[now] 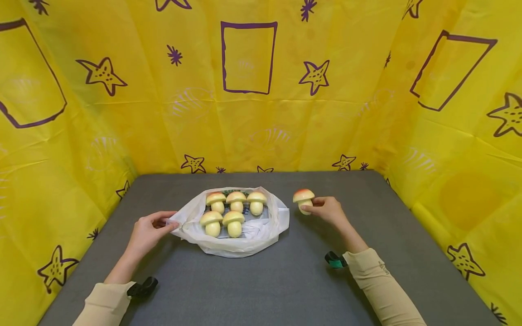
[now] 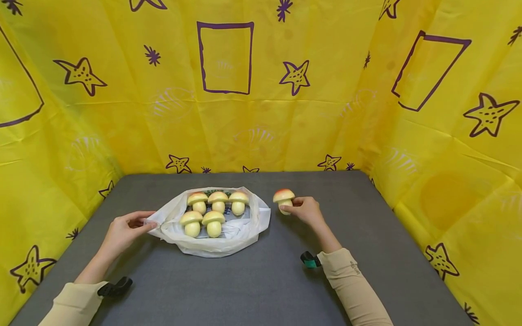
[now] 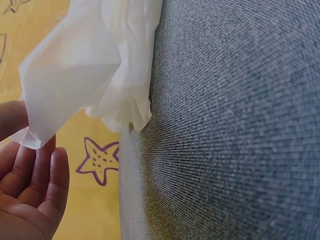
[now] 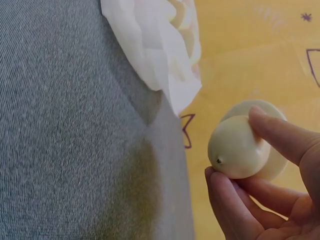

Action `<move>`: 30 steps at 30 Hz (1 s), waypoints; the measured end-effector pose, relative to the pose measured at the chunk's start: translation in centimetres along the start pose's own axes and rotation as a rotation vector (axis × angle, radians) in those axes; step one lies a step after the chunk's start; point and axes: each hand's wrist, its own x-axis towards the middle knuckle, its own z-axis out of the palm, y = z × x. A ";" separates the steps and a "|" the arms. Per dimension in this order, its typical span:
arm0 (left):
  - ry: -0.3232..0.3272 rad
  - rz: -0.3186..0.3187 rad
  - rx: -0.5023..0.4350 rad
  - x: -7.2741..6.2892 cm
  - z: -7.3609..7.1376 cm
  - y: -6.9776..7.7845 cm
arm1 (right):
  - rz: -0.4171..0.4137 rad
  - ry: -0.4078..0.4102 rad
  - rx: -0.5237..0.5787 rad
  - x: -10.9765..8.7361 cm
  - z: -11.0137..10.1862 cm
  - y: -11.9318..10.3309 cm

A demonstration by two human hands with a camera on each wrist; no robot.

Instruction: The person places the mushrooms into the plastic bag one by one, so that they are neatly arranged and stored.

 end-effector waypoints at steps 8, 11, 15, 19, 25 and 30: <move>0.001 -0.001 0.003 0.0 0.0 0.0 | -0.010 -0.003 0.000 -0.4 0.3 -0.6; 0.002 0.004 -0.001 0.0 0.0 -0.1 | -0.003 -0.009 0.003 -0.6 0.4 -0.9; 0.007 0.010 0.001 0.0 0.0 -0.1 | 0.007 -0.025 0.017 -0.8 0.6 -1.4; 0.006 0.006 0.007 0.0 0.0 -0.2 | 0.017 -0.050 0.048 -1.1 0.9 -1.9; 0.002 0.000 0.018 0.0 0.0 -0.3 | 0.018 -0.069 0.047 -1.5 1.5 -2.5; 0.001 -0.003 0.021 0.0 0.0 -0.3 | 0.024 -0.078 0.051 -1.6 2.0 -2.8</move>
